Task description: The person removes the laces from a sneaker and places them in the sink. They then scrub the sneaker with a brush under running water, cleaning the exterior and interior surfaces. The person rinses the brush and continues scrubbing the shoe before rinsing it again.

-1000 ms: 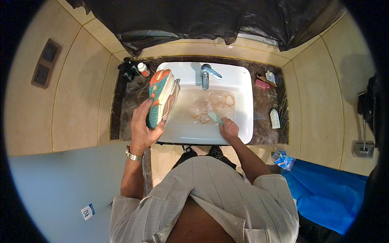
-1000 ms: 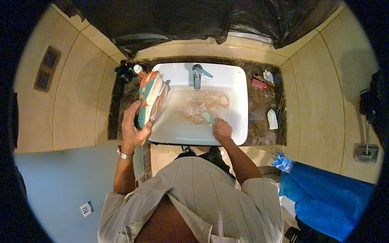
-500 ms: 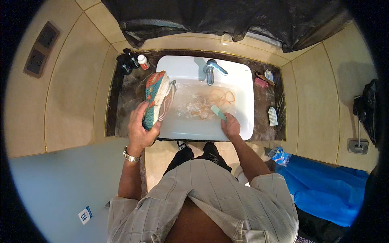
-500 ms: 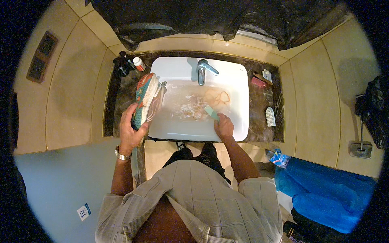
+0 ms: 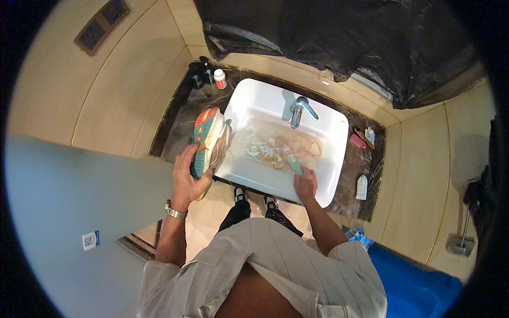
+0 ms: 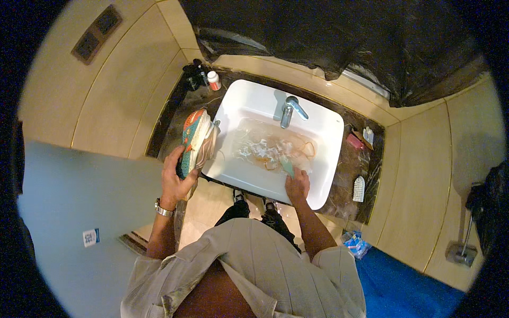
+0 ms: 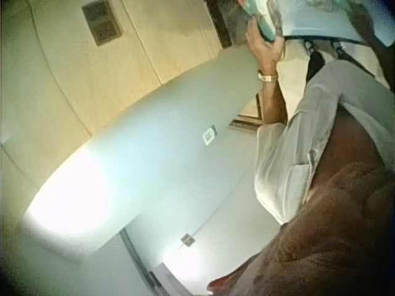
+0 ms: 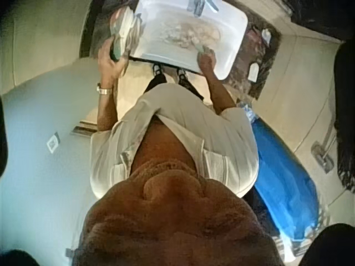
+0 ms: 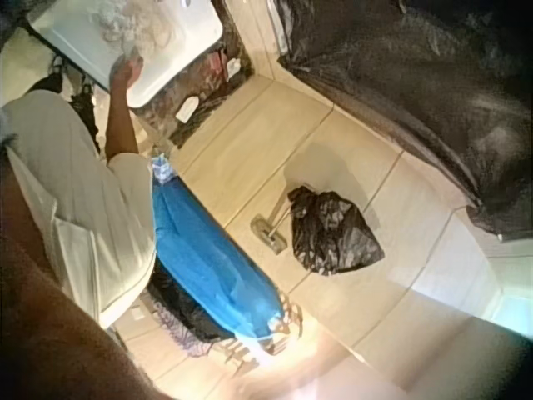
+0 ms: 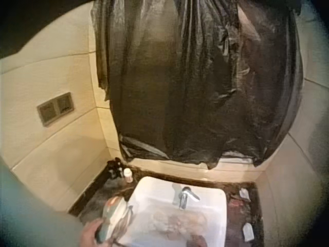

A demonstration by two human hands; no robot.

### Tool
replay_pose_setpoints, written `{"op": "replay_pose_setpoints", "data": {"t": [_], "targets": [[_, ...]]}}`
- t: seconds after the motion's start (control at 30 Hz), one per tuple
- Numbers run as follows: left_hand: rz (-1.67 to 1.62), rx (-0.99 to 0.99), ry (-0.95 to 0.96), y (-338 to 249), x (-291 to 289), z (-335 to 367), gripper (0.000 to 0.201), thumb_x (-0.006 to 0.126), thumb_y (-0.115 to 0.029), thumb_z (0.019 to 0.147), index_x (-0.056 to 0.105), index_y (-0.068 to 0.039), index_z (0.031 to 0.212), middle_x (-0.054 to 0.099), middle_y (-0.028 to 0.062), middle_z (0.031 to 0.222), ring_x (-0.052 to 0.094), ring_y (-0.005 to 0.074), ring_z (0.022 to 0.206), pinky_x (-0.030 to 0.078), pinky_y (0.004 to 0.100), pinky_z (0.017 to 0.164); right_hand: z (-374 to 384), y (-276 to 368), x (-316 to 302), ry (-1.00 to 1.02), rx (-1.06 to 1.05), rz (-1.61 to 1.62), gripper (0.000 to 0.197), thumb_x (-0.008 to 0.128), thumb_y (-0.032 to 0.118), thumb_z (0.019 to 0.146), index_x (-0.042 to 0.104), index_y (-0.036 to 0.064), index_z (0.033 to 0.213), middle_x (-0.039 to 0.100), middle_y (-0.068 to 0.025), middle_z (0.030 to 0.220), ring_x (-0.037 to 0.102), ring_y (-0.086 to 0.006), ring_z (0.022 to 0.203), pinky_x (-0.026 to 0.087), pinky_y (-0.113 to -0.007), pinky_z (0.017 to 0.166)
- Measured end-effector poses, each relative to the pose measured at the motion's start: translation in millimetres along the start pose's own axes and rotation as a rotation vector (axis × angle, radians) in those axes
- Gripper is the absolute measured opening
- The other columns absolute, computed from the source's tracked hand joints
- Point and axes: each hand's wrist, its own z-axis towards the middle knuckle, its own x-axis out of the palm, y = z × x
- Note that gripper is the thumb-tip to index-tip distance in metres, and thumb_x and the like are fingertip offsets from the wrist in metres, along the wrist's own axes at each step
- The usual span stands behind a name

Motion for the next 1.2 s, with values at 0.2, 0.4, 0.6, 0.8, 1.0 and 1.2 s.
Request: {"op": "replay_pose_setpoints", "data": {"t": [0.2, 0.4, 0.6, 0.8, 1.0, 1.2], "targets": [[-0.049, -0.155, -0.027, -42, 12, -27, 0.07, 0.08, -0.027, 0.078, 0.056, 0.001, 0.137, 0.062, 0.0246, 0.134, 0.062, 0.038, 0.119, 0.049, 0.0456, 0.102, -2, -3, -3, -0.086, -0.129, 0.023, 0.043, 0.071, 0.016, 0.083, 0.062, 0.0068, 0.124, 0.062, -0.0171, 0.124, 0.058, -0.0372, 0.118, 0.044, -0.053, 0.101], [-0.223, -0.213, -0.073, -84, 50, -41, 0.067, 0.078, -0.028, 0.082, 0.056, 0.002, 0.137, 0.063, 0.0234, 0.133, 0.062, 0.0334, 0.122, 0.047, 0.0428, 0.106, 0, 9, -6, -0.032, -0.301, 0.412, 0.051, 0.069, 0.028, 0.092, 0.056, 0.0026, 0.134, 0.06, -0.0181, 0.127, 0.056, -0.0334, 0.122, 0.045, -0.052, 0.102], [-0.247, -0.127, -0.108, -111, 98, -50, 0.064, 0.076, -0.023, 0.08, 0.058, 0.0, 0.137, 0.061, 0.024, 0.135, 0.059, 0.0356, 0.126, 0.044, 0.0438, 0.109, 26, 121, -58, 0.972, 0.425, 1.635, 0.073, 0.038, 0.063, 0.105, 0.044, 0.0052, 0.149, 0.055, -0.0143, 0.144, 0.051, -0.0278, 0.134, 0.05, -0.045, 0.104], [-0.017, -0.057, -0.042, -131, 112, -61, 0.072, 0.081, -0.022, 0.072, 0.058, -0.004, 0.138, 0.055, 0.0273, 0.138, 0.056, 0.0428, 0.125, 0.046, 0.0471, 0.106, 40, 162, -32, 0.832, 0.46, 1.838, 0.075, 0.04, 0.065, 0.104, 0.046, 0.0062, 0.149, 0.055, -0.0121, 0.146, 0.054, -0.0276, 0.131, 0.044, -0.043, 0.11], [-0.039, -0.099, -0.09, -110, 123, -80, 0.071, 0.081, -0.023, 0.073, 0.058, -0.003, 0.137, 0.055, 0.0296, 0.138, 0.056, 0.0443, 0.126, 0.047, 0.0486, 0.105, 37, 183, -1, 0.609, 0.548, 1.567, 0.063, 0.039, 0.056, 0.106, 0.058, 0.0012, 0.131, 0.065, -0.0148, 0.125, 0.065, -0.0278, 0.11, 0.053, -0.042, 0.094], [0.033, -0.13, -0.068, -122, 121, -78, 0.071, 0.079, -0.026, 0.075, 0.058, -0.004, 0.139, 0.054, 0.0305, 0.139, 0.054, 0.0453, 0.127, 0.044, 0.0512, 0.108, 40, 178, 30, 0.459, 0.391, 1.393, 0.056, 0.039, 0.046, 0.105, 0.063, -0.0034, 0.116, 0.067, -0.0177, 0.11, 0.066, -0.0272, 0.096, 0.053, -0.041, 0.086]]}}
